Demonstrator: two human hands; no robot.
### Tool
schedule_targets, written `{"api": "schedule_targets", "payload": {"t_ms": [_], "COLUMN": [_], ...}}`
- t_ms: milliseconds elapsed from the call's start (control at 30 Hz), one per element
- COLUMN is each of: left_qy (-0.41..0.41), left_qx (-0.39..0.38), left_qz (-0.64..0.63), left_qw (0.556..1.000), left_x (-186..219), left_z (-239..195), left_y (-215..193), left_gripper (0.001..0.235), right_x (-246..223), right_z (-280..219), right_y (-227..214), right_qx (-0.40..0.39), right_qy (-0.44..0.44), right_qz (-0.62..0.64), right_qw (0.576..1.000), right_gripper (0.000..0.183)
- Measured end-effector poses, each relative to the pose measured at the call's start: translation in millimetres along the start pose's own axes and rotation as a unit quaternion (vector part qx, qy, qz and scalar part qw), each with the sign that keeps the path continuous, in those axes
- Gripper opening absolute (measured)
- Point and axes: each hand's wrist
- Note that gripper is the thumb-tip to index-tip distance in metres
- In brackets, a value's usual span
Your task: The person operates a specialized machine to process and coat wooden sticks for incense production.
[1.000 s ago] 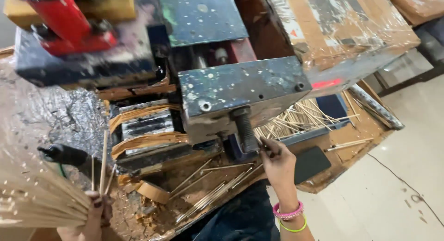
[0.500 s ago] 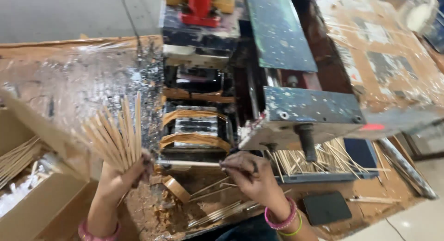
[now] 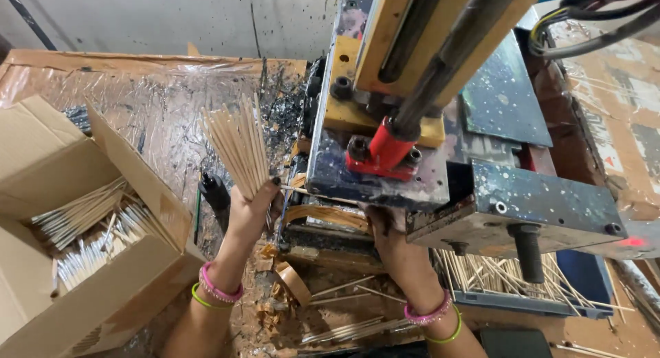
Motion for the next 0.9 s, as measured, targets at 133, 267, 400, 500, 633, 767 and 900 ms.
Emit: {"api": "schedule_targets", "payload": {"t_ms": [133,267,400,500,633,767,900], "left_qy": [-0.016,-0.078,-0.091,-0.071,0.010,0.042,0.032], "left_qx": [0.007,0.024,0.013,0.006,0.038,0.087,0.051], "left_qz": [0.056,0.087,0.083,0.084,0.126,0.226,0.146], "left_qw": [0.998,0.993,0.992,0.994,0.991,0.969,0.987], "left_x": [17,24,28,29,35,6,5], "left_z": [1,1,0,-21,-64,-114,-143], "left_y": [4,6,7,13,9,-68,-68], "left_gripper": [0.015,0.016,0.014,0.011,0.021,0.013,0.012], "right_x": [-1,2,10,10,-1,16,56], "right_z": [-18,-27,-24,-24,-34,-101,-161], "right_y": [12,17,8,0,-27,-63,-60], "right_qx": [-0.009,0.031,-0.012,-0.050,-0.044,0.082,0.080], "right_qy": [0.072,0.086,0.052,0.045,-0.030,0.155,0.357], "right_qz": [-0.033,-0.095,-0.123,-0.176,-0.176,0.016,0.039], "right_qw": [0.997,0.991,0.991,0.982,0.983,0.984,0.930], "right_gripper": [0.020,0.017,0.021,0.018,0.024,0.014,0.021]}}
Point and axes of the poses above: each hand's wrist, its own z-axis towards the middle knuckle, its own y-axis out of the palm, x = y × z, and after that the axes turned 14 degrees about -z, right-handed
